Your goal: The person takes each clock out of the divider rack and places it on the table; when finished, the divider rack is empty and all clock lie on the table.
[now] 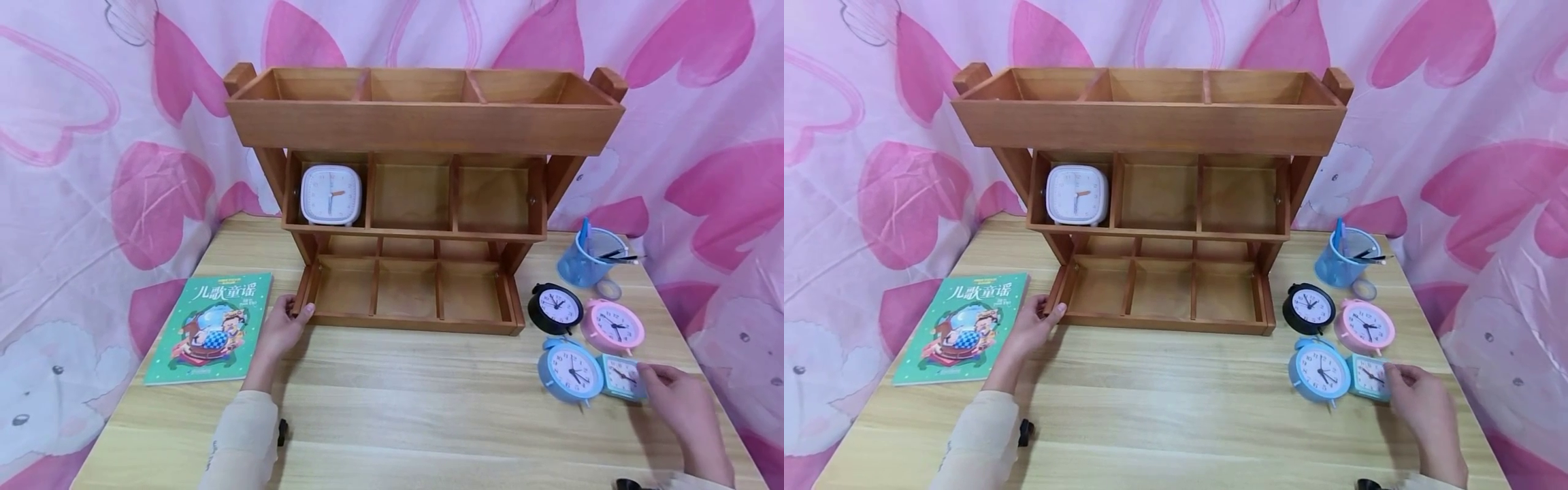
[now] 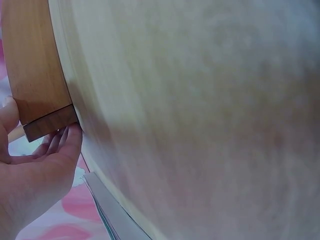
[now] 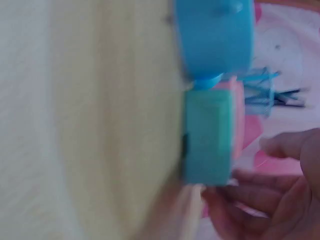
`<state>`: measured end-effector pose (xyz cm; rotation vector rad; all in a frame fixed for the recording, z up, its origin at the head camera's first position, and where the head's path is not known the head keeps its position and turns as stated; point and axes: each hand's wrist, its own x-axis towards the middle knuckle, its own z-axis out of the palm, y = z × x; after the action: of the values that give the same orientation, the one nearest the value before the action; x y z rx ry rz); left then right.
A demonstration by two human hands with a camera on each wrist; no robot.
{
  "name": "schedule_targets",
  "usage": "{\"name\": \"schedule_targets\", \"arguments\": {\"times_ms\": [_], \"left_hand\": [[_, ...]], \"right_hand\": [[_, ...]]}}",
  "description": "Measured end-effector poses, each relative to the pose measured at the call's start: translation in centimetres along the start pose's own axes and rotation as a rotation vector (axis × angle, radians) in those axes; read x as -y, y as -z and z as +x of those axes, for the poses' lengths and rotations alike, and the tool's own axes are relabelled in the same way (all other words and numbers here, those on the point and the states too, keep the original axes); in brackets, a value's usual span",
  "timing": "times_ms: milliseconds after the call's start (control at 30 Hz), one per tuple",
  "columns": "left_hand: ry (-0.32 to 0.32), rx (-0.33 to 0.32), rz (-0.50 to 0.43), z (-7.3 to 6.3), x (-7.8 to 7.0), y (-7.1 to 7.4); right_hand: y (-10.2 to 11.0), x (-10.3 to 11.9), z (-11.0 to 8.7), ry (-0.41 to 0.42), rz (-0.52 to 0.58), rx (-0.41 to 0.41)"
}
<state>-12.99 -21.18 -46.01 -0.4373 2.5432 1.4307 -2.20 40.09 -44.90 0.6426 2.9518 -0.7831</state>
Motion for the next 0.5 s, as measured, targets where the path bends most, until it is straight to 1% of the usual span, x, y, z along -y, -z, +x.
{"name": "schedule_targets", "arguments": {"times_ms": [33, 67, 100, 167, 233, 267, 333, 400, 500], "left_hand": [[0.003, 0.000, 0.003, 0.0, 0.0, 0.0], [0.004, 0.000, 0.006, 0.0, -0.1, 0.0], [0.007, -0.001, 0.010, 0.0, -0.1, 0.0], [0.015, -0.003, 0.015, 0.0, -0.1, 0.0], [0.020, -0.001, 0.011, 0.1, 0.0, 0.1], [0.022, -0.001, 0.011, 0.1, 0.0, 0.1], [0.027, 0.000, 0.008, 0.1, 0.1, 0.2], [0.029, 0.002, 0.006, 0.1, 0.1, 0.2], [0.029, 0.002, 0.010, 0.2, 0.1, 0.0]], "right_hand": [[0.2, 0.5, -0.2, 0.010, 0.002, -0.027], [0.5, 1.2, -0.3, 0.001, 0.005, -0.038], [0.7, 2.1, -0.5, 0.011, 0.012, -0.058], [1.0, 4.6, -0.9, 0.044, 0.039, -0.099], [1.2, 7.8, -1.3, 0.111, 0.081, -0.129], [1.2, 9.7, -1.6, 0.156, 0.103, -0.139], [0.9, 13.3, -2.1, 0.289, 0.168, -0.191], [0.4, 17.1, -2.4, 0.443, 0.255, -0.232], [-0.9, 22.3, -2.7, 0.670, 0.358, -0.263]]}}
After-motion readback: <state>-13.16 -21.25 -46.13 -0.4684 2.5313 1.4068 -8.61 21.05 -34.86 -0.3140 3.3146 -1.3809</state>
